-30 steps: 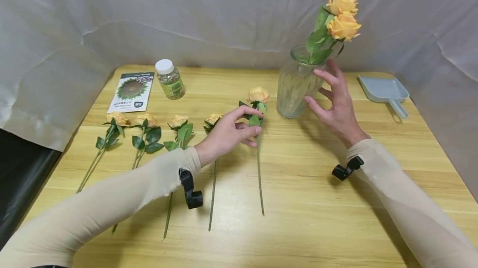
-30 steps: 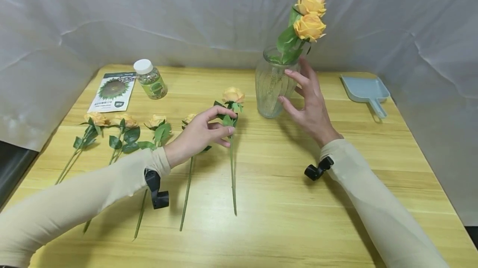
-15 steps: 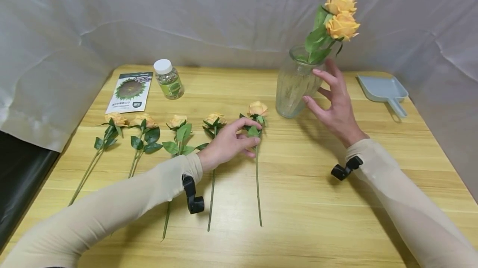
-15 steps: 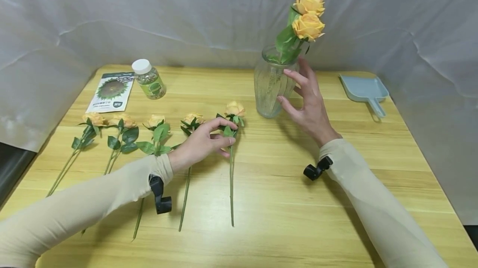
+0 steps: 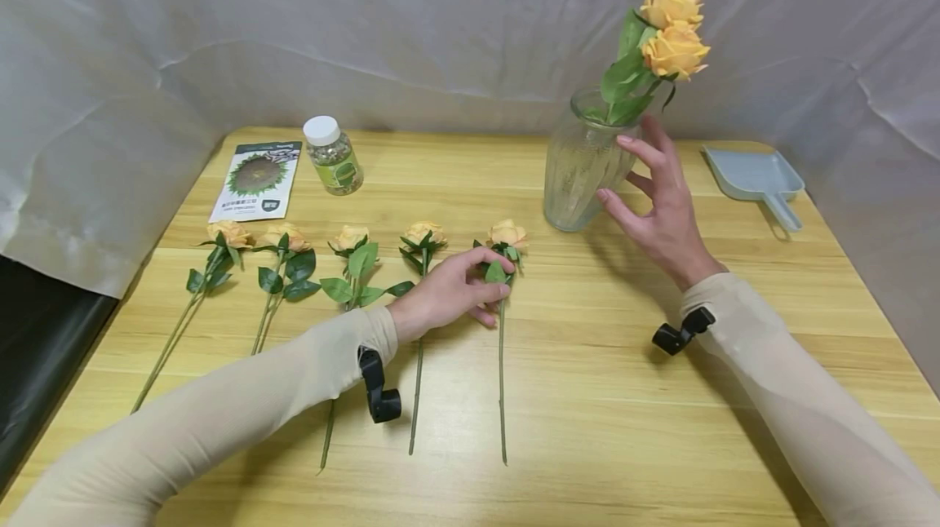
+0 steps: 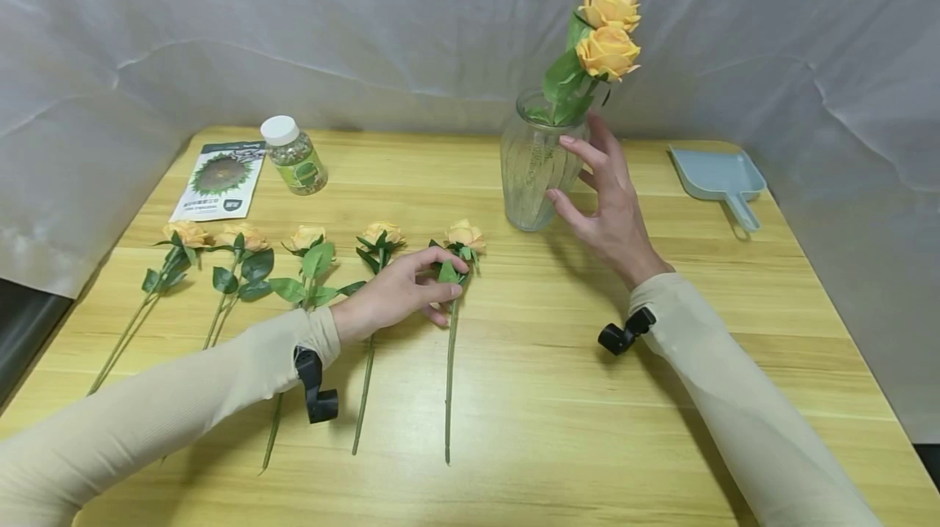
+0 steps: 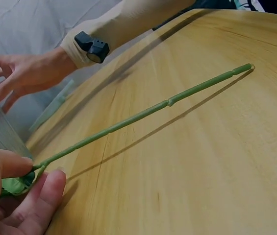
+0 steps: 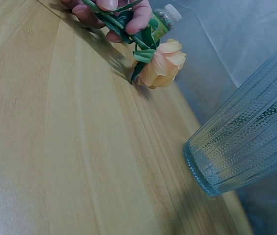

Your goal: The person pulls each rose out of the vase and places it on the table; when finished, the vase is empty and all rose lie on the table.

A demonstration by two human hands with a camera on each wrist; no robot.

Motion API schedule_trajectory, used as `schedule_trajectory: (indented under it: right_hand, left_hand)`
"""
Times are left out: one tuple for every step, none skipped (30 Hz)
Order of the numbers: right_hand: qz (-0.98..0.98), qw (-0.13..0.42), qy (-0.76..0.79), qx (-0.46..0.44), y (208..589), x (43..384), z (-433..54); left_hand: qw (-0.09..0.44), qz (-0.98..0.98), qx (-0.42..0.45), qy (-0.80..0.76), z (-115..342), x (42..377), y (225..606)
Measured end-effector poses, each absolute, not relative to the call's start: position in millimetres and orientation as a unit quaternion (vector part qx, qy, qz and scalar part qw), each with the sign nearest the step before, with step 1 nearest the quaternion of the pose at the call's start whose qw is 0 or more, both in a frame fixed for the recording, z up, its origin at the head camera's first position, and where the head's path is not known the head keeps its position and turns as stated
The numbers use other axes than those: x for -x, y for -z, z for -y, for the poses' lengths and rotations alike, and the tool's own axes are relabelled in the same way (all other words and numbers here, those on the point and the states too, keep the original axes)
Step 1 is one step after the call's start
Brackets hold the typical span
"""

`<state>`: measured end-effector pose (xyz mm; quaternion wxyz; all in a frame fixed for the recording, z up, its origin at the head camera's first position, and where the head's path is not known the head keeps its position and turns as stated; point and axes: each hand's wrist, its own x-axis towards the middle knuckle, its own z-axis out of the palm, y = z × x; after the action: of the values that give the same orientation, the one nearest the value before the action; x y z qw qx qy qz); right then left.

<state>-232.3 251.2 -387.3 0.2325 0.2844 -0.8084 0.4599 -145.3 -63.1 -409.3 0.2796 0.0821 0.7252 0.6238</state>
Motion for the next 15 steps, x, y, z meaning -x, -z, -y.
schedule_trajectory:
  right_hand:
    - [0.809, 0.234, -0.456, -0.288, 388, 233, -252]
    - [0.809, 0.235, -0.454, -0.291, 388, 233, -252]
    - [0.809, 0.235, -0.453, -0.292, 389, 233, -253]
    - [0.809, 0.235, -0.453, -0.292, 389, 233, -253]
    - [0.809, 0.234, -0.454, -0.291, 389, 233, -253]
    - [0.809, 0.235, -0.453, -0.291, 389, 233, -253]
    - [0.809, 0.233, -0.457, -0.288, 388, 233, -252]
    - [0.809, 0.232, -0.460, -0.284, 388, 232, -252]
    - [0.809, 0.230, -0.462, -0.281, 387, 232, -251]
    - [0.809, 0.230, -0.462, -0.281, 387, 232, -251]
    - [0.809, 0.231, -0.462, -0.282, 386, 232, -251]
    - [0.809, 0.232, -0.460, -0.284, 386, 232, -251]
    - [0.809, 0.231, -0.460, -0.284, 386, 232, -251]
    - [0.809, 0.232, -0.457, -0.287, 387, 233, -252]
    - [0.809, 0.233, -0.456, -0.289, 387, 233, -252]
  left_hand:
    - [0.279, -0.729, -0.084, -0.619, 63, 146, 409]
    - [0.280, -0.734, -0.086, -0.613, 63, 146, 409]
    - [0.282, -0.739, -0.090, -0.605, 63, 146, 408]
    - [0.284, -0.745, -0.093, -0.596, 63, 147, 407]
    - [0.288, -0.751, -0.096, -0.587, 63, 147, 406]
    - [0.291, -0.756, -0.099, -0.578, 64, 147, 404]
    - [0.296, -0.759, -0.101, -0.571, 64, 147, 403]
    - [0.301, -0.762, -0.102, -0.564, 64, 147, 401]
    - [0.307, -0.762, -0.103, -0.560, 65, 147, 399]
    - [0.313, -0.762, -0.102, -0.558, 66, 146, 398]
    - [0.320, -0.759, -0.105, -0.557, 67, 146, 396]
    - [0.325, -0.759, -0.111, -0.554, 68, 145, 394]
    - [0.331, -0.759, -0.116, -0.549, 71, 145, 392]
    - [0.336, -0.760, -0.120, -0.543, 73, 145, 389]
    - [0.341, -0.763, -0.125, -0.535, 76, 144, 386]
